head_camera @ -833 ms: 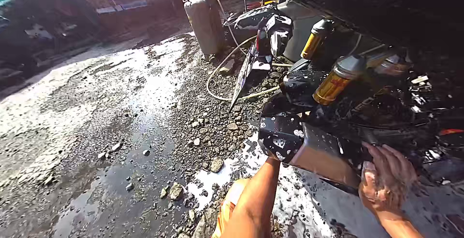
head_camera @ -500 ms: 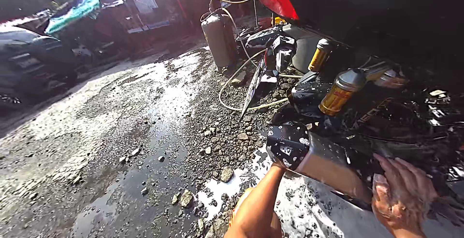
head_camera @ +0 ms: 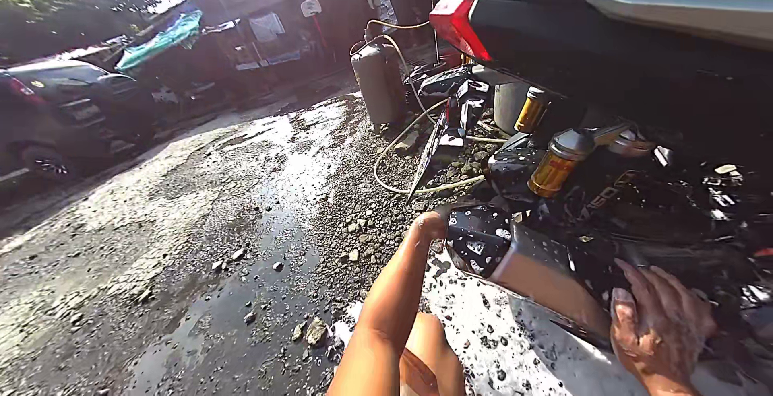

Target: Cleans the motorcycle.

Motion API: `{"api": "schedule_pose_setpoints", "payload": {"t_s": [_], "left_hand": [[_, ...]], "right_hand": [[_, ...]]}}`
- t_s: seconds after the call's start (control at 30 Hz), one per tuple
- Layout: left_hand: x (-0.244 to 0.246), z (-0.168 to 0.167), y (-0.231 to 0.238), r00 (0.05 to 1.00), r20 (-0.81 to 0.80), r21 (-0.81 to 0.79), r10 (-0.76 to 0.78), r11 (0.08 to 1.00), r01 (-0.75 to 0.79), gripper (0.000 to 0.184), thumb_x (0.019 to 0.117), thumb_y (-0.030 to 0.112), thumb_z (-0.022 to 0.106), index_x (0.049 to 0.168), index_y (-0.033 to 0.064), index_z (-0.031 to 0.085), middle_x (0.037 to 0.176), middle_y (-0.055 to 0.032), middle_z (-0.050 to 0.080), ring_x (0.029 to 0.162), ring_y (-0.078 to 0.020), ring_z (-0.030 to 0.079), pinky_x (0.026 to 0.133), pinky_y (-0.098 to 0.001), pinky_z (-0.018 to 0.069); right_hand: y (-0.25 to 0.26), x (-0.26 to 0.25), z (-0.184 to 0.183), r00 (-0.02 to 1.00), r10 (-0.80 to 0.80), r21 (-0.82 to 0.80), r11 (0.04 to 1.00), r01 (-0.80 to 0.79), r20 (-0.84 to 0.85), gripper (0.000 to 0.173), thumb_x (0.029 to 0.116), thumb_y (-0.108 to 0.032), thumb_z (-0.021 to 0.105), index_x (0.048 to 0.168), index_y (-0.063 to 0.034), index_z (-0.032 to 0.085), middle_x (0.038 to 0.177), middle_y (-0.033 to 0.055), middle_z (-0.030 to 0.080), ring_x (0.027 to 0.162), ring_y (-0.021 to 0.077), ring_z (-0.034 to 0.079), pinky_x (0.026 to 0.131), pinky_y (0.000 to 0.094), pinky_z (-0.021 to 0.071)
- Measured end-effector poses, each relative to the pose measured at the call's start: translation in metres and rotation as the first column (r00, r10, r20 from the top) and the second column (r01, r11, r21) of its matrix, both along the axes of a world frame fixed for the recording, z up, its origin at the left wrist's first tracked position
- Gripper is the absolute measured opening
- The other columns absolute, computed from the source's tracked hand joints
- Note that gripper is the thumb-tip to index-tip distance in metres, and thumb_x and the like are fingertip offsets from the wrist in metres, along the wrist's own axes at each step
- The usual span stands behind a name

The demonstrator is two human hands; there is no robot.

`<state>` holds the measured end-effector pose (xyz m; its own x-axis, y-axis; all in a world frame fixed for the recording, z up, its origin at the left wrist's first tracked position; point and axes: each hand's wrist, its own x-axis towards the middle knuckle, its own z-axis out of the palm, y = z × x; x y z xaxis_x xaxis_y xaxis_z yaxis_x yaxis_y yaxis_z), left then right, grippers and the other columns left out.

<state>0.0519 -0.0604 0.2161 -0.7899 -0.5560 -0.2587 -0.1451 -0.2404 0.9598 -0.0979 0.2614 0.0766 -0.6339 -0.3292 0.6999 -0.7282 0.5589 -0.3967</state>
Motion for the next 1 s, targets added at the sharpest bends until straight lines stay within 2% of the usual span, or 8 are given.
{"api": "schedule_pose_setpoints", "payload": {"t_s": [0.1,0.2,0.27,0.33,0.5,0.57,0.67,1.0], "left_hand": [[-0.013,0.052,-0.027,0.879,0.299,-0.256,-0.371,0.856,0.448,0.023,0.1088,0.019,0.045,0.115,0.0053,0.062,0.091,0.0002,0.066,0.078,-0.0064,0.063,0.073,-0.0267,0.0555],[-0.023,0.104,-0.004,0.766,0.531,-0.516,-0.362,0.579,0.632,0.025,0.1069,0.025,0.050,0.112,0.0091,0.068,0.096,0.0013,0.069,0.084,-0.0044,0.063,0.077,-0.0258,0.0525],[-0.034,0.126,0.018,0.698,0.636,-0.614,-0.329,0.333,0.716,0.039,0.1073,0.033,0.050,0.131,0.0065,0.065,0.132,-0.0129,0.066,0.123,-0.0224,0.060,0.108,-0.0474,0.0442],[-0.050,0.129,0.040,0.697,0.618,-0.681,-0.363,0.195,0.706,0.044,0.1070,0.037,0.050,0.133,0.0029,0.061,0.132,-0.0187,0.063,0.125,-0.0285,0.059,0.109,-0.0534,0.0427],[-0.079,0.129,0.103,0.582,0.331,-0.548,-0.743,0.351,0.759,0.017,0.1022,0.017,0.051,0.102,0.0115,0.066,0.093,0.0052,0.071,0.087,-0.0017,0.067,0.082,-0.0230,0.0567],[-0.098,0.112,0.122,0.472,0.564,-0.646,-0.678,-0.006,0.763,0.020,0.1031,0.021,0.056,0.099,0.0068,0.069,0.093,-0.0025,0.068,0.089,-0.0092,0.064,0.084,-0.0295,0.0516],[-0.147,0.072,0.143,0.302,0.905,-0.420,-0.299,-0.521,0.743,0.040,0.1111,0.023,0.042,0.133,-0.0041,0.061,0.135,-0.0293,0.059,0.132,-0.0445,0.053,0.111,-0.0622,0.0389],[-0.207,0.008,0.187,0.223,0.850,-0.331,-0.478,-0.154,0.931,0.041,0.1115,0.025,0.038,0.134,-0.0046,0.057,0.134,-0.0266,0.058,0.125,-0.0368,0.056,0.106,-0.0570,0.0412]], "right_hand": [[-0.005,0.001,0.004,1.000,0.008,-0.003,1.000,-0.008,0.006,0.074,0.1011,-0.060,0.016,0.142,-0.0174,0.060,0.143,0.0149,0.060,0.143,0.0394,0.044,0.118,0.0624,0.0225],[-0.003,0.008,0.013,1.000,0.009,0.001,1.000,-0.009,0.010,0.073,0.1025,-0.058,0.016,0.141,-0.0154,0.061,0.141,0.0156,0.062,0.141,0.0412,0.046,0.118,0.0635,0.0243],[-0.002,0.012,0.017,0.999,0.013,0.005,1.000,-0.013,0.036,0.070,0.1034,-0.056,0.020,0.141,-0.0145,0.061,0.143,0.0151,0.061,0.142,0.0403,0.045,0.119,0.0642,0.0236],[0.000,0.013,0.018,0.998,0.026,-0.018,1.000,-0.025,0.049,0.066,0.1044,-0.054,0.023,0.139,-0.0137,0.062,0.141,0.0152,0.061,0.142,0.0390,0.045,0.120,0.0648,0.0219],[0.005,0.009,0.017,0.991,0.079,-0.098,0.993,-0.069,0.106,0.064,0.1033,-0.055,0.026,0.140,-0.0157,0.062,0.145,0.0122,0.058,0.143,0.0332,0.044,0.120,0.0611,0.0237],[0.004,0.010,0.015,0.986,0.069,-0.222,0.975,-0.034,0.154,0.065,0.1024,-0.055,0.028,0.142,-0.0142,0.060,0.150,0.0139,0.051,0.142,0.0327,0.044,0.118,0.0577,0.0303],[-0.001,0.012,0.017,0.973,-0.003,-0.364,0.927,0.089,0.229,0.061,0.1041,-0.050,0.032,0.145,-0.0109,0.056,0.153,0.0138,0.047,0.143,0.0298,0.043,0.117,0.0528,0.0356],[-0.007,0.006,0.018,0.926,-0.172,-0.417,0.855,0.310,0.337,0.049,0.1052,-0.035,0.032,0.130,-0.0121,0.067,0.140,0.0126,0.057,0.135,0.0293,0.049,0.113,0.0521,0.0381]]}}
